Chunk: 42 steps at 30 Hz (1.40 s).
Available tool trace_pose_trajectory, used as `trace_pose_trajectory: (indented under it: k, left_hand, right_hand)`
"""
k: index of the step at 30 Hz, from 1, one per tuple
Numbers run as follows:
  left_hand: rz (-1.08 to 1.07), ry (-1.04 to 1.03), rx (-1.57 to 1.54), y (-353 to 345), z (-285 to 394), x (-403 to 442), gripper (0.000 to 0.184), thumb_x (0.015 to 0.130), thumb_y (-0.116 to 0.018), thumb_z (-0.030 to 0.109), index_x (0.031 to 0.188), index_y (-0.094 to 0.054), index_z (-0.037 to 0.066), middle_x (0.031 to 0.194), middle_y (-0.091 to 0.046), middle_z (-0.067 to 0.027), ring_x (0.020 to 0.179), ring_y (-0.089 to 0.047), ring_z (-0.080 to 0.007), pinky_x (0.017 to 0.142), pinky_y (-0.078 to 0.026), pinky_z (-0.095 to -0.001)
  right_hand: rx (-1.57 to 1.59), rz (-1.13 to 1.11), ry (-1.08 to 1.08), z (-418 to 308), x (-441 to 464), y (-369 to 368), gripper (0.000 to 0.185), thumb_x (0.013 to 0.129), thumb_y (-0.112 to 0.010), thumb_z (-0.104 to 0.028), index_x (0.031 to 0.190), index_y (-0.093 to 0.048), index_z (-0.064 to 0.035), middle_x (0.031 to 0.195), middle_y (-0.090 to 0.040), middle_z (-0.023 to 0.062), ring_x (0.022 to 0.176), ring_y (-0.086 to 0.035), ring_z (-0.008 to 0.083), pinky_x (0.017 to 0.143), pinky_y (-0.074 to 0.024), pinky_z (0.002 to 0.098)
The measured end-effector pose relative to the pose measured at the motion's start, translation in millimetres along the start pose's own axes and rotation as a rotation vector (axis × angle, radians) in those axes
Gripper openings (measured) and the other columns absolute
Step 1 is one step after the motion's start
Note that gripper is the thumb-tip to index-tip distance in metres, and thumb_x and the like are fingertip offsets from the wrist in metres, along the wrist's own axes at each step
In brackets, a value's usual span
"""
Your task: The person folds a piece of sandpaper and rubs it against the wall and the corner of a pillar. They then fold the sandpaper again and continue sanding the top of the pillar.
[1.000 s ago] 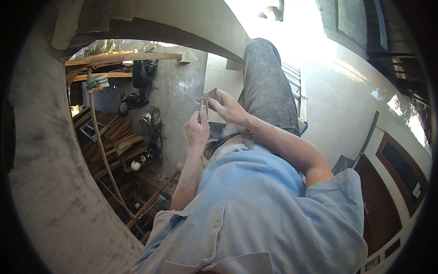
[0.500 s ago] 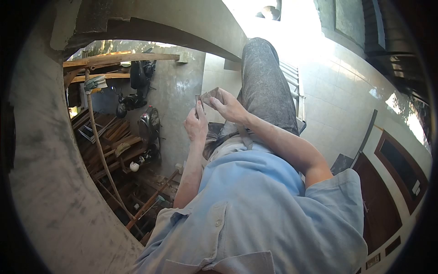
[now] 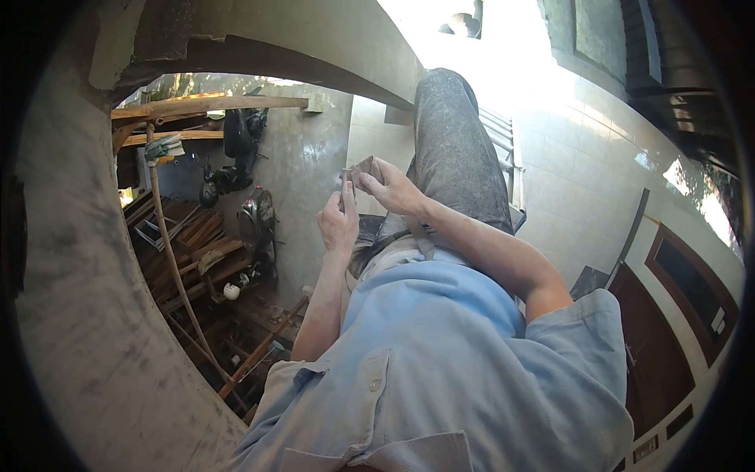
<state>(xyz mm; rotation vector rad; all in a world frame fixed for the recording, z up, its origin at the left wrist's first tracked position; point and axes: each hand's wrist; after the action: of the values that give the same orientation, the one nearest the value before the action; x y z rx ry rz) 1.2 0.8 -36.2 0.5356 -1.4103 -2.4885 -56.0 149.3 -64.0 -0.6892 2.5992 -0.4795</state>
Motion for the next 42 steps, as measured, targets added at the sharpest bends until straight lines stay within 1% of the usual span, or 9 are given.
trace_pose_trajectory:
  k: [2,8,13,19,21,24,30,37,42]
  left_hand:
    - [-0.014,-0.074,0.004,1.3,2.3,-5.4,0.049,0.099,-0.052,0.04,0.073,-0.06,-0.001,0.06,-0.061,-0.0163,0.056,-0.06,-0.0312,0.055,-0.044,-0.0422]
    - [0.164,0.433,-0.298,26.9,-62.9,25.1,0.06,0.099,-0.045,0.05,0.074,-0.064,-0.002,0.052,-0.058,-0.0083,0.051,-0.058,-0.0207,0.057,-0.046,-0.0366]
    - [0.176,0.456,-0.473,57.7,-48.3,8.2,0.057,0.1,-0.046,0.049,0.071,-0.058,0.002,0.049,-0.051,-0.0022,0.045,-0.049,-0.0114,0.044,-0.035,-0.028]
    - [0.226,0.351,-0.417,61.7,-38.7,6.2,0.054,0.1,-0.048,0.044,0.071,-0.058,0.0,0.051,-0.053,-0.0035,0.048,-0.051,-0.0141,0.047,-0.039,-0.0316]
    - [0.423,0.033,-0.287,40.7,-62.1,9.0,0.042,0.098,-0.053,0.029,0.07,-0.058,-0.001,0.056,-0.058,-0.0052,0.051,-0.054,-0.0143,0.05,-0.042,-0.0303]
    - [0.269,0.24,-0.456,54.7,-50.8,3.4,0.037,0.097,-0.052,0.024,0.072,-0.059,-0.002,0.059,-0.061,-0.0068,0.055,-0.057,-0.0152,0.055,-0.044,-0.0312]
    - [0.201,0.312,-0.325,68.6,-37.6,-9.3,0.041,0.101,-0.048,0.026,0.073,-0.06,-0.001,0.057,-0.061,-0.0066,0.057,-0.058,-0.0174,0.059,-0.045,-0.0336]
    - [0.174,0.34,-0.327,74.5,-44.3,-10.2,0.039,0.1,-0.048,0.025,0.076,-0.061,-0.002,0.058,-0.061,-0.0086,0.057,-0.057,-0.0182,0.062,-0.045,-0.0345]
    - [0.476,0.043,-0.13,62.5,-30.8,-4.2,0.035,0.098,-0.052,0.022,0.074,-0.059,-0.002,0.058,-0.061,-0.0095,0.057,-0.058,-0.0178,0.059,-0.045,-0.0332]
  right_hand:
    - [-0.022,0.0,-0.014,-3.2,-1.4,-0.3,0.024,0.099,-0.048,-0.015,0.113,-0.055,0.0035,0.102,-0.062,0.0087,0.096,-0.058,0.0142,0.089,-0.0472,0.0304]
    - [-0.099,0.038,-0.038,-17.6,-1.5,-1.7,0.036,0.1,-0.054,-0.036,0.109,-0.054,-0.0014,0.086,-0.058,0.0039,0.078,-0.055,0.0112,0.07,-0.0472,0.0265]
    - [-0.012,0.048,-0.003,-92.7,-4.4,-23.4,0.028,0.095,-0.062,-0.021,0.11,-0.054,0.0004,0.094,-0.063,0.0082,0.081,-0.06,0.0144,0.067,-0.05,0.0281]
    - [-0.295,0.303,1.066,-186.5,1.7,-77.7,0.027,0.086,-0.071,-0.006,0.106,-0.053,-0.0015,0.096,-0.061,0.0107,0.081,-0.061,0.019,0.068,-0.0513,0.0317]
    - [-0.255,0.358,1.309,-209.5,16.9,-97.9,0.038,0.088,-0.068,-0.01,0.122,-0.054,-0.0031,0.102,-0.059,0.0118,0.082,-0.061,0.0257,0.069,-0.0538,0.0352]
    - [-0.429,0.369,1.396,-240.0,34.1,-116.1,0.055,0.086,-0.066,-0.008,0.137,-0.046,-0.0057,0.106,-0.055,0.0135,0.084,-0.062,0.0259,0.069,-0.0551,0.0359]
    - [-0.623,0.338,1.033,-242.6,44.4,-136.8,0.064,0.088,-0.059,-0.006,0.147,-0.036,-0.0113,0.108,-0.048,0.0154,0.08,-0.066,0.0238,0.056,-0.0594,0.0327]
    - [-0.631,0.436,1.092,-252.3,56.9,-140.3,0.067,0.088,-0.057,-0.005,0.149,-0.031,-0.0061,0.109,-0.046,0.0217,0.061,-0.065,0.0238,0.05,-0.059,0.032]
    - [-0.712,0.239,0.964,-248.5,34.4,-131.1,0.065,0.088,-0.056,-0.005,0.147,-0.03,0.0002,0.108,-0.046,0.0249,0.054,-0.063,0.0224,0.047,-0.0571,0.0317]
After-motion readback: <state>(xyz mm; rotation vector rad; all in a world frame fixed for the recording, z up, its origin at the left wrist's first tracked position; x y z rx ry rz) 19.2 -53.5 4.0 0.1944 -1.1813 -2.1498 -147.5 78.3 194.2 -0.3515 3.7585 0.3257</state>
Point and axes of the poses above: each hand's wrist, its own x-axis towards the middle knuckle, its own y-axis out of the back of the hand, z = x × y
